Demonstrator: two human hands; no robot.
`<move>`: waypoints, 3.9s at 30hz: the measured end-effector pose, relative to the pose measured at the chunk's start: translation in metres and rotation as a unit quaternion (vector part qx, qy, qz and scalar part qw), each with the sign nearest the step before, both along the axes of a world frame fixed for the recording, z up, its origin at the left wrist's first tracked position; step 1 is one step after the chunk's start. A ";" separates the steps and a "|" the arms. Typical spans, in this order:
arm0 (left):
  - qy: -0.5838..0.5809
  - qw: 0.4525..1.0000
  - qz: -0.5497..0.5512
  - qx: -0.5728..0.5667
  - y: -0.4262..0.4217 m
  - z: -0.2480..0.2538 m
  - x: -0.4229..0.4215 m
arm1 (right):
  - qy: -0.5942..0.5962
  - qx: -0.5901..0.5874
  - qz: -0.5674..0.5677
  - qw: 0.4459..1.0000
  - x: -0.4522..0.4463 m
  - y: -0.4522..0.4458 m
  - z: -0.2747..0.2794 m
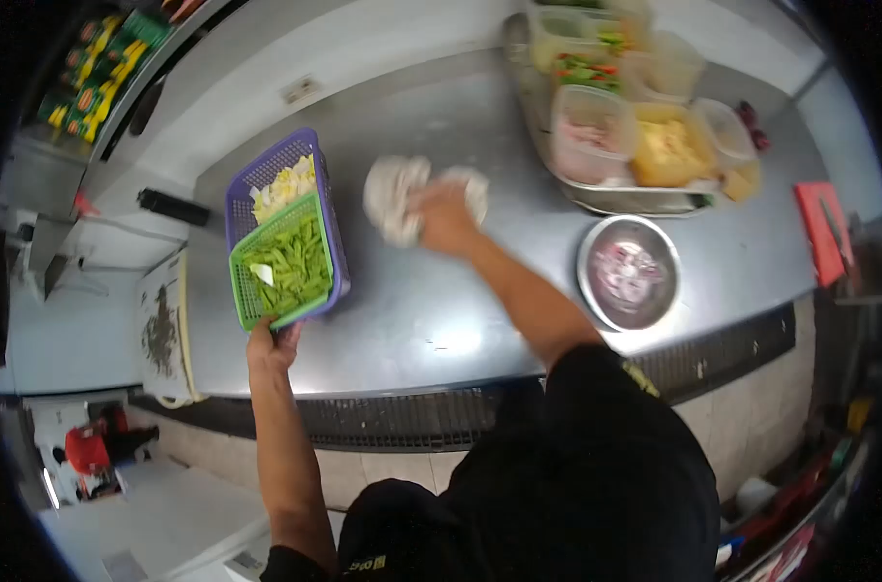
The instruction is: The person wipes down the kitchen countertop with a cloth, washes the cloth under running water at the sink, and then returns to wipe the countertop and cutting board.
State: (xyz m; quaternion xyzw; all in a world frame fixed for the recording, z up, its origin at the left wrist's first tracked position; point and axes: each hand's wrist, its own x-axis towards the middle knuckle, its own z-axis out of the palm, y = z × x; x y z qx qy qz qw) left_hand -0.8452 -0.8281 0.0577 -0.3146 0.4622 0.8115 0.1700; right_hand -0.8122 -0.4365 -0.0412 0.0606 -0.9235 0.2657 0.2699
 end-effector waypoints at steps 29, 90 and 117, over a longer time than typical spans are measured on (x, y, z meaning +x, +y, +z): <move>0.137 0.902 -0.357 -0.201 0.093 -0.010 0.143 | -0.158 0.046 -0.570 0.805 0.406 0.230 0.106; 0.510 0.675 -0.522 -0.109 0.974 0.038 0.668 | -0.396 -0.256 -0.714 0.518 1.085 0.654 -0.130; 0.435 0.326 -0.777 -0.317 1.485 -0.036 0.973 | 0.129 -0.342 -0.787 0.497 1.580 1.311 0.125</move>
